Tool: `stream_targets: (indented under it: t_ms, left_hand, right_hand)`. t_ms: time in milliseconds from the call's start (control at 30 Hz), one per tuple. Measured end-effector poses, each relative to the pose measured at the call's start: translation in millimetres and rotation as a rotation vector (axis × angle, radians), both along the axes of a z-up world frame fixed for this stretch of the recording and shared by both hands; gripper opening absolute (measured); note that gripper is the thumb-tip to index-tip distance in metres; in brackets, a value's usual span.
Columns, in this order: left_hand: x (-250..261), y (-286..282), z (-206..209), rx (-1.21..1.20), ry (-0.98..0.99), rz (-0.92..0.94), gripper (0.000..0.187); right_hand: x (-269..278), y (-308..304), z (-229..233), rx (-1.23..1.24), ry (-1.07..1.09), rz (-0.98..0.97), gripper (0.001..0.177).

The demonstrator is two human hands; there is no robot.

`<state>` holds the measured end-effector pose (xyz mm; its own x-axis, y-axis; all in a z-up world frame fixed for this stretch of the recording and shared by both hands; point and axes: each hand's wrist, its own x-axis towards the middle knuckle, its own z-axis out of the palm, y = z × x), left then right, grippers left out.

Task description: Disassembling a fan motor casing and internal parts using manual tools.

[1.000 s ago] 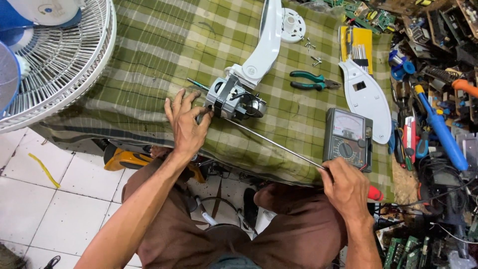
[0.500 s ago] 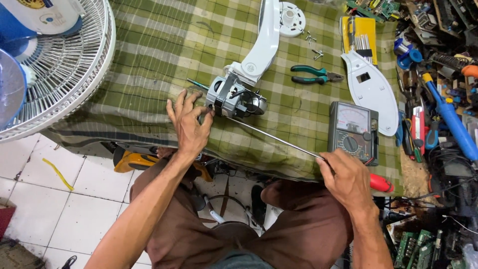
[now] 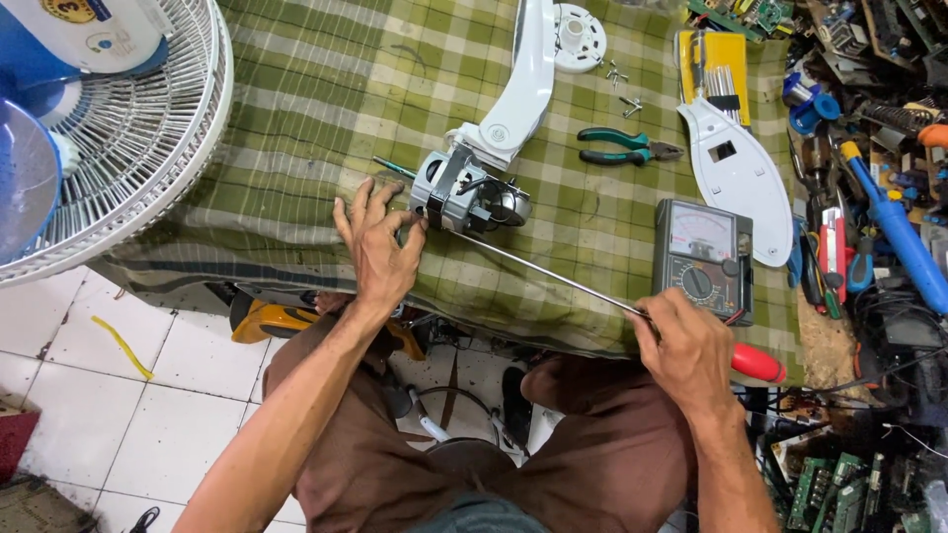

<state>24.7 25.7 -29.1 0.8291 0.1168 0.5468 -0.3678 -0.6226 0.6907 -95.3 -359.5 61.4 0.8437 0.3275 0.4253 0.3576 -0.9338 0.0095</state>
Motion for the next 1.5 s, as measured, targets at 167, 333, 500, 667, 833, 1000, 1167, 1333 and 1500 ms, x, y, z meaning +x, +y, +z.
stream_targets:
  t_ms: [167, 333, 500, 667, 833, 1000, 1167, 1333, 1500]
  left_hand:
    - [-1, -1, 3, -0.001, -0.002, -0.003, 0.011]
    - [-1, -1, 4, 0.019, -0.011, 0.006, 0.013]
    - [-2, -2, 6, 0.028, -0.021, 0.011, 0.011]
    - [-2, -1, 7, 0.025, -0.027, 0.007, 0.01]
    - [-2, -1, 7, 0.03, -0.03, 0.012, 0.011]
    - [-3, -1, 9, 0.028, -0.03, 0.013, 0.011]
    - [-3, -2, 11, 0.031, -0.036, 0.015, 0.01]
    - [-3, -1, 9, 0.044, -0.047, 0.023, 0.011]
    - [-2, 0, 8, 0.047, -0.042, 0.026, 0.01]
  right_hand:
    - [3, 12, 8, 0.05, 0.015, 0.002, 0.01]
    - [2, 14, 8, -0.022, -0.012, -0.007, 0.008]
    - [4, 23, 13, 0.07, 0.042, -0.007, 0.005]
    - [-1, 22, 9, 0.039, 0.055, -0.036, 0.01]
    - [2, 29, 11, 0.051, 0.114, -0.038, 0.01]
    - [-5, 37, 22, 0.02, 0.12, -0.089, 0.012]
    - [1, 37, 12, 0.036, 0.095, -0.078, 0.011]
    - [-3, 44, 16, 0.082, 0.145, -0.114, 0.015]
    - [1, 38, -4, 0.045, 0.063, -0.088, 0.009]
